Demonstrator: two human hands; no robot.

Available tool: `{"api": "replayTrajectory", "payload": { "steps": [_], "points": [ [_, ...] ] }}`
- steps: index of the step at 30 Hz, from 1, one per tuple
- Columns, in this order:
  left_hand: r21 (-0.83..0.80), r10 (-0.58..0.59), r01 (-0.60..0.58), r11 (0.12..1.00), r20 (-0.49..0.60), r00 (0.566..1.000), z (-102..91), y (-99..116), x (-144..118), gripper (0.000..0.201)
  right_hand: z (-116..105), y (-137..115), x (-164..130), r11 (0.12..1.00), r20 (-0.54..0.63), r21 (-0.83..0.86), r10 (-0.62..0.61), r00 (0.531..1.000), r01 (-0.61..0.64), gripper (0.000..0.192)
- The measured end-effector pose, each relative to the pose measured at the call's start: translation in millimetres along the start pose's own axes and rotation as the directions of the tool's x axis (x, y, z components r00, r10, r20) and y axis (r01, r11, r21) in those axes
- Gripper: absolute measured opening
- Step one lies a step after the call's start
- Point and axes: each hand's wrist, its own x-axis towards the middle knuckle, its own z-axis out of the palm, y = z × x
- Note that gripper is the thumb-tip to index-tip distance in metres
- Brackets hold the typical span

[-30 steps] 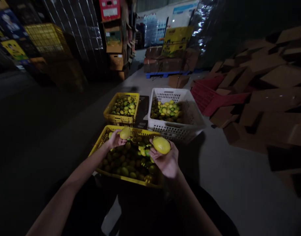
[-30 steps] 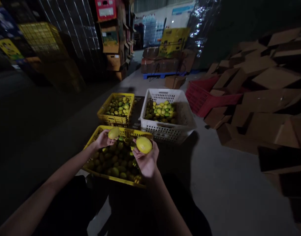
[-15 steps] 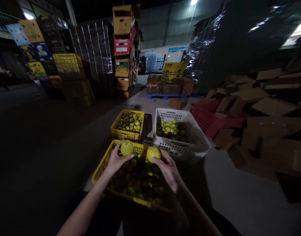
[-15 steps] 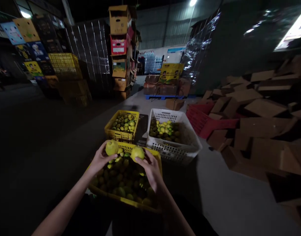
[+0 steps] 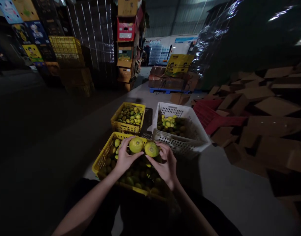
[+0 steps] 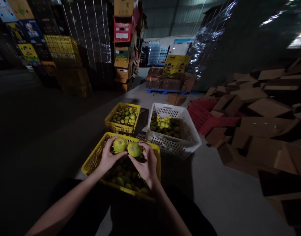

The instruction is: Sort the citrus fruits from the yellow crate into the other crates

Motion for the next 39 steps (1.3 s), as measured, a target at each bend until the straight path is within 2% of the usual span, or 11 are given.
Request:
{"api": "replayTrajectory", "payload": {
  "steps": [6,14,21,26,29,35,39],
  "points": [
    [0.028,0.100,-0.099,0.995,-0.030,0.995,5.6,4,0,0.056,-1,12,0,0.974,0.001,-0.146,-0.173,0.985,0.172,0.045],
    [0.038,0.181,-0.182,0.982,0.032,0.983,2.6,4,-1,0.056,-5,17,1,0.938,0.003,-0.257,-0.239,0.971,0.231,0.042],
    [0.041,0.207,-0.207,0.978,-0.004,0.978,2.0,6,1,0.053,-3,9,4,0.858,-0.007,-0.379,-0.375,0.927,0.345,0.037],
    [0.058,0.194,-0.191,0.980,-0.040,0.980,3.1,6,2,0.052,-4,5,2,0.742,0.012,-0.495,-0.515,0.857,0.452,0.036],
    [0.062,0.190,-0.187,0.980,-0.054,0.980,3.6,6,2,0.051,-5,8,-1,0.658,0.033,-0.542,-0.606,0.795,0.523,0.039],
    [0.066,0.195,-0.191,0.979,-0.056,0.979,3.6,7,2,0.050,-10,11,-6,0.437,0.226,-0.525,-0.756,0.614,0.731,0.044],
    [0.047,0.204,-0.201,0.978,-0.058,0.977,3.3,7,1,0.049,-13,9,-8,0.386,0.281,-0.503,-0.773,0.569,0.773,0.041]
  ]
}}
